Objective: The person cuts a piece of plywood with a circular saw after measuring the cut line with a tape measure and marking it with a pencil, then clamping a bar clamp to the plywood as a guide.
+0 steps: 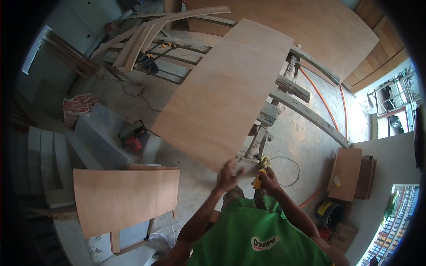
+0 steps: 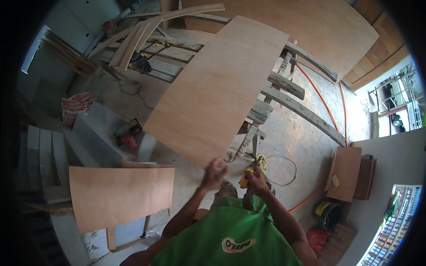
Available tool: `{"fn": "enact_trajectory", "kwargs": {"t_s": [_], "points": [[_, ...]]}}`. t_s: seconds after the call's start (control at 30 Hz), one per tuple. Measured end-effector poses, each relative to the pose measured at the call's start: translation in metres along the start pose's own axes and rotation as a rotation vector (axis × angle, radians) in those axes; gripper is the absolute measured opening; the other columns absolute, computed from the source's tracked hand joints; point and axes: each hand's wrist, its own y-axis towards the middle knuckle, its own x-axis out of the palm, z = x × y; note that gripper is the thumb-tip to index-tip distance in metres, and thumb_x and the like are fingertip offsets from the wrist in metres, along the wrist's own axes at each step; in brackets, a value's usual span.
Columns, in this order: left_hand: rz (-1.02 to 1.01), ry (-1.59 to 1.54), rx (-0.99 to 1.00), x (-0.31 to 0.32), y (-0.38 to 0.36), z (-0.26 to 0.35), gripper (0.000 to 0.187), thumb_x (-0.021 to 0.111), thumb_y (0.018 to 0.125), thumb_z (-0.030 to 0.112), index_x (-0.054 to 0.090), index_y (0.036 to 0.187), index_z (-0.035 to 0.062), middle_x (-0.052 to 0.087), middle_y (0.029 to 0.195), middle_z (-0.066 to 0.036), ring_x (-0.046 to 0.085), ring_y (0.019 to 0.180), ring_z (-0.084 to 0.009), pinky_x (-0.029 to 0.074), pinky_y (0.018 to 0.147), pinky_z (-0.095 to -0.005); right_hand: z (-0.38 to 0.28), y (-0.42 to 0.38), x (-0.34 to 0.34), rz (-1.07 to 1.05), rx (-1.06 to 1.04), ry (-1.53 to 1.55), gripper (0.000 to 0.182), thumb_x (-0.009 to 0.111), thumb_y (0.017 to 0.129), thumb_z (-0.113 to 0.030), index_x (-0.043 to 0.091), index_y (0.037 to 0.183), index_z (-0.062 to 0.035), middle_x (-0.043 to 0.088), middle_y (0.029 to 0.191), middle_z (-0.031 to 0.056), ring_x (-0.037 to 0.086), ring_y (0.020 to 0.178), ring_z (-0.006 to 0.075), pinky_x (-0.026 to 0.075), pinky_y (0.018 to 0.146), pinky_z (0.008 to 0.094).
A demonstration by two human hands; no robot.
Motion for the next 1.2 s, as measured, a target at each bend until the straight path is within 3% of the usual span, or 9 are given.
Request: {"fn": "enact_trajectory", "kwargs": {"t_s": [0.07, 0.13, 0.27, 0.47, 0.5, 0.6, 0.97, 1.0, 1.2], "points": [[-0.037, -0.059, 0.095, 0.033, -0.006, 0.021, 0.074, 0.056, 0.084, 0.056, 0.044, 0.126, -0.0039, 0.061, 0.104, -0.022, 0.060, 0.100, -0.0324, 0.048, 0.079, -0.0400, 0.011, 0.010, 0.015, -0.035, -0.055, 0.074, 0.036, 0.059, 0.087, -0.025, 0.041, 0.107, -0.0014, 0.049, 0.089, 0.0099, 0.059, 0.075, 0.0205, 0.057, 0.058, 0.0358], [-0.061, -0.060, 0.014, 0.038, -0.008, 0.042, 0.073, 0.055, 0.085, 0.056, 0.044, 0.126, -0.0030, 0.060, 0.104, -0.025, 0.060, 0.099, -0.0362, 0.048, 0.080, -0.0421, 0.014, 0.022, 0.021, -0.184, -0.867, -0.904, 0.034, 0.059, 0.087, -0.027, 0.045, 0.105, -0.0011, 0.051, 0.090, 0.0102, 0.059, 0.077, 0.0196, 0.056, 0.061, 0.0352], [-0.182, -0.066, -0.078, 0.020, -0.009, 0.041, 0.073, 0.047, 0.088, 0.057, 0.040, 0.128, -0.0035, 0.061, 0.095, -0.029, 0.060, 0.094, -0.0431, 0.048, 0.080, -0.0454, 0.007, 0.021, 0.033, -0.235, -0.013, -0.003, 0.035, 0.062, 0.086, -0.028, 0.053, 0.103, 0.0013, 0.057, 0.093, 0.0103, 0.061, 0.080, 0.0170, 0.053, 0.066, 0.0322], [-0.172, 0.240, -0.093, 0.019, -0.016, 0.022, 0.071, 0.044, 0.091, 0.051, 0.036, 0.130, -0.0067, 0.062, 0.096, -0.029, 0.060, 0.093, -0.0428, 0.048, 0.080, -0.0474, -0.028, 0.014, 0.044, -0.209, 0.043, -0.556, 0.038, 0.066, 0.083, -0.028, 0.056, 0.100, 0.0044, 0.060, 0.089, 0.0096, 0.063, 0.078, 0.0167, 0.054, 0.065, 0.0322], [-0.175, 0.238, -0.088, 0.021, -0.015, 0.022, 0.071, 0.044, 0.091, 0.051, 0.036, 0.130, -0.0067, 0.062, 0.096, -0.029, 0.060, 0.093, -0.0428, 0.048, 0.080, -0.0474, 0.010, 0.052, 0.012, -0.490, -0.620, -1.094, 0.040, 0.069, 0.081, -0.028, 0.058, 0.098, 0.0052, 0.061, 0.085, 0.0100, 0.062, 0.075, 0.0158, 0.053, 0.064, 0.0305], [-0.127, 0.149, -0.154, 0.027, -0.017, 0.017, 0.069, 0.044, 0.092, 0.048, 0.032, 0.133, -0.0066, 0.061, 0.101, -0.029, 0.059, 0.097, -0.0420, 0.046, 0.083, -0.0468, -0.021, 0.034, 0.028, -0.279, 0.045, -0.664, 0.041, 0.071, 0.080, -0.028, 0.058, 0.099, 0.0055, 0.062, 0.082, 0.0106, 0.062, 0.073, 0.0149, 0.052, 0.064, 0.0294], [-0.094, 0.281, -0.261, 0.028, 0.004, 0.026, 0.048, 0.048, 0.092, 0.032, 0.040, 0.127, 0.0008, 0.057, 0.105, -0.029, 0.055, 0.100, -0.0434, 0.044, 0.084, -0.0493, -0.118, 0.093, -0.022, -0.576, 0.141, -0.339, 0.028, 0.074, 0.076, -0.016, 0.055, 0.088, 0.0031, 0.064, 0.082, 0.0120, 0.064, 0.073, 0.0172, 0.055, 0.060, 0.0297], [-0.102, 0.284, -0.268, 0.021, 0.002, 0.024, 0.048, 0.048, 0.092, 0.032, 0.040, 0.127, 0.0008, 0.057, 0.105, -0.029, 0.055, 0.100, -0.0434, 0.044, 0.084, -0.0493, -0.115, 0.134, -0.055, -0.638, -0.170, -0.456, 0.022, 0.069, 0.079, -0.009, 0.054, 0.089, 0.0036, 0.065, 0.090, 0.0152, 0.067, 0.078, 0.0232, 0.059, 0.065, 0.0355], [-0.105, 0.433, -0.480, -0.017, -0.043, -0.009, 0.022, 0.051, 0.087, 0.023, 0.055, 0.096, 0.0038, 0.061, 0.086, -0.025, 0.058, 0.083, -0.0436, 0.046, 0.071, -0.0512, -0.323, 0.215, -0.165, 0.174, -0.541, -0.218, 0.028, 0.057, 0.090, -0.028, 0.055, 0.100, -0.0015, 0.063, 0.084, 0.0087, 0.065, 0.070, 0.0190, 0.053, 0.056, 0.0289]]}}
